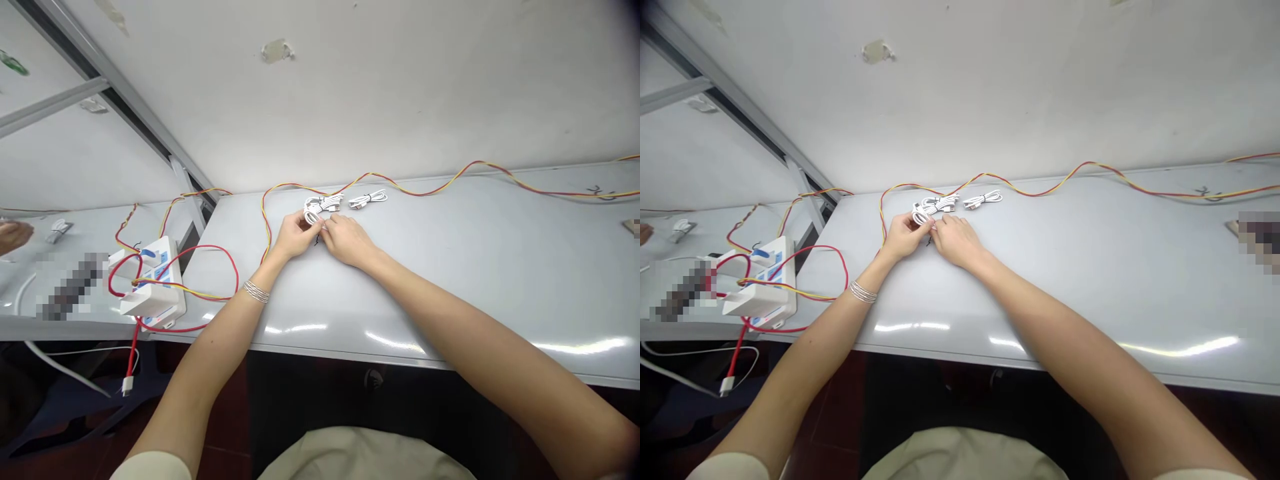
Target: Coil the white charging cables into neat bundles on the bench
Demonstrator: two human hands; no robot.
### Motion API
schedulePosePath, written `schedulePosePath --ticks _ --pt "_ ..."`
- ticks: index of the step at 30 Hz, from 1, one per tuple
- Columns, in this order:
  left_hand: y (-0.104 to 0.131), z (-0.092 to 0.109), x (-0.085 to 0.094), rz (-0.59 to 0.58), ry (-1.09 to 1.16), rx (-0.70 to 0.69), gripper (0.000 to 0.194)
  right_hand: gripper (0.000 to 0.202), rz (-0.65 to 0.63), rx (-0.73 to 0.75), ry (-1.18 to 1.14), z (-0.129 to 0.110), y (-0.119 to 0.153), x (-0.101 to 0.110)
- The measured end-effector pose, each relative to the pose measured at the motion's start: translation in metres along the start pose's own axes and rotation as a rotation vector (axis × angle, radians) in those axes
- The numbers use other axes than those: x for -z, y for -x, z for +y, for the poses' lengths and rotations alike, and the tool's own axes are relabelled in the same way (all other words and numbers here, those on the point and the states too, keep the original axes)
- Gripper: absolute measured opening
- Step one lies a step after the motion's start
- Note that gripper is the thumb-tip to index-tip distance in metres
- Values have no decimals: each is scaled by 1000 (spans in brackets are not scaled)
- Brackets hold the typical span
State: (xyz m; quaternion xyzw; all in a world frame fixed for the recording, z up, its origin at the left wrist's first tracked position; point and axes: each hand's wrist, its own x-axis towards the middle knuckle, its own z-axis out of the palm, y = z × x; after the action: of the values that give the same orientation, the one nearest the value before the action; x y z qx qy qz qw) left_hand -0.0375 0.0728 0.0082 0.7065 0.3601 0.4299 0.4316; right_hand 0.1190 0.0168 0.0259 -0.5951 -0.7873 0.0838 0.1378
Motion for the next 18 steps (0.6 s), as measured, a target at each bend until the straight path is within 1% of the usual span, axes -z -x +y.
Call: schedulePosePath --ticks 5,8,13,18 --pt "-1 -2 2 -20 -40 -7 26 39 22 -9 -29 2 -1 -1" --pt "-2 -3 3 -27 -50 -17 25 35 59 -4 -71 5 -3 -5" --pt "-2 -4 3 -26 -70 -48 26 25 208 -9 -324 14 -5 -14" --pt "-3 -7 4 -28 -71 -32 29 28 327 44 -561 22 -7 -18"
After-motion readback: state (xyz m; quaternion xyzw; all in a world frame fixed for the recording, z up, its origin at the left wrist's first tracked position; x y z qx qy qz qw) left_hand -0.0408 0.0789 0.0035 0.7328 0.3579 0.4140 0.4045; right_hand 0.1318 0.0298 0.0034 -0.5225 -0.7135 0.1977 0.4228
